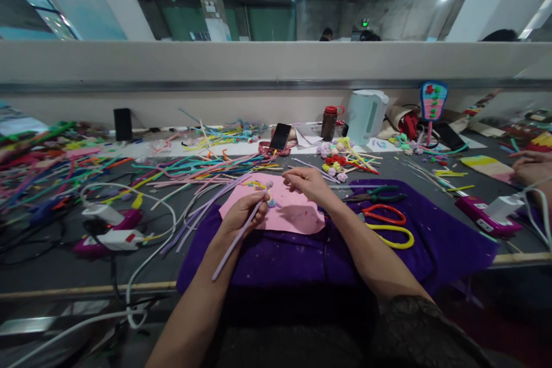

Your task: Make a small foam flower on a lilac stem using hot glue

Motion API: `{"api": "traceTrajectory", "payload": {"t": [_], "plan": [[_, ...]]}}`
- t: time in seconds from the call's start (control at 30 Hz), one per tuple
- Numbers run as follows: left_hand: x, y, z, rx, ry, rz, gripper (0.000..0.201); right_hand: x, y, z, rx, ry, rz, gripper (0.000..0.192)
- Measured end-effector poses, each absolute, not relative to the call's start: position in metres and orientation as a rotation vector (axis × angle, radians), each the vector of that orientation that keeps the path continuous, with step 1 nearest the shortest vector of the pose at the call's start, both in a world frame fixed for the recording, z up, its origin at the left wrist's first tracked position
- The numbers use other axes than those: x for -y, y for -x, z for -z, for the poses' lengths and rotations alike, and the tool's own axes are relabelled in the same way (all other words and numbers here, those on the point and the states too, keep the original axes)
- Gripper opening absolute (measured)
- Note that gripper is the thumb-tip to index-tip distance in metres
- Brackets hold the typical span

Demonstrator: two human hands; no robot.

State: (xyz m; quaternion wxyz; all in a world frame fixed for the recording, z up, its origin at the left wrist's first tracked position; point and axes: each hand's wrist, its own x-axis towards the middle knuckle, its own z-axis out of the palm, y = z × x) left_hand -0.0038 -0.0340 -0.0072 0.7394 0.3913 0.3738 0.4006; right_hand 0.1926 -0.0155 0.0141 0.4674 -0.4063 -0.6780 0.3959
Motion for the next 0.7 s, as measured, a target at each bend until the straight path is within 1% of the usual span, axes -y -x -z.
{"api": "traceTrajectory", "payload": {"t": [0.23,0.5,0.63,0.7], "plan": [[0.033,0.000,0.011,-0.770,-0.721,-1.122,0.023,0.034,-0.167,-0.008,1.718,0.945,-1.202,0.028],[0.034,-0.006,0.016,-0.673,-0.795,-1.106,0.030,0.042,-0.146,0.004,1.677,0.931,-1.368,0.030],[0.036,-0.008,0.016,-0.687,-0.854,-1.016,0.037,0.045,-0.140,0.007,1.686,0.893,-1.366,0.028],[0.036,-0.008,0.015,-0.726,-0.838,-1.042,0.037,0.046,-0.139,0.008,1.695,0.886,-1.348,0.027]]}}
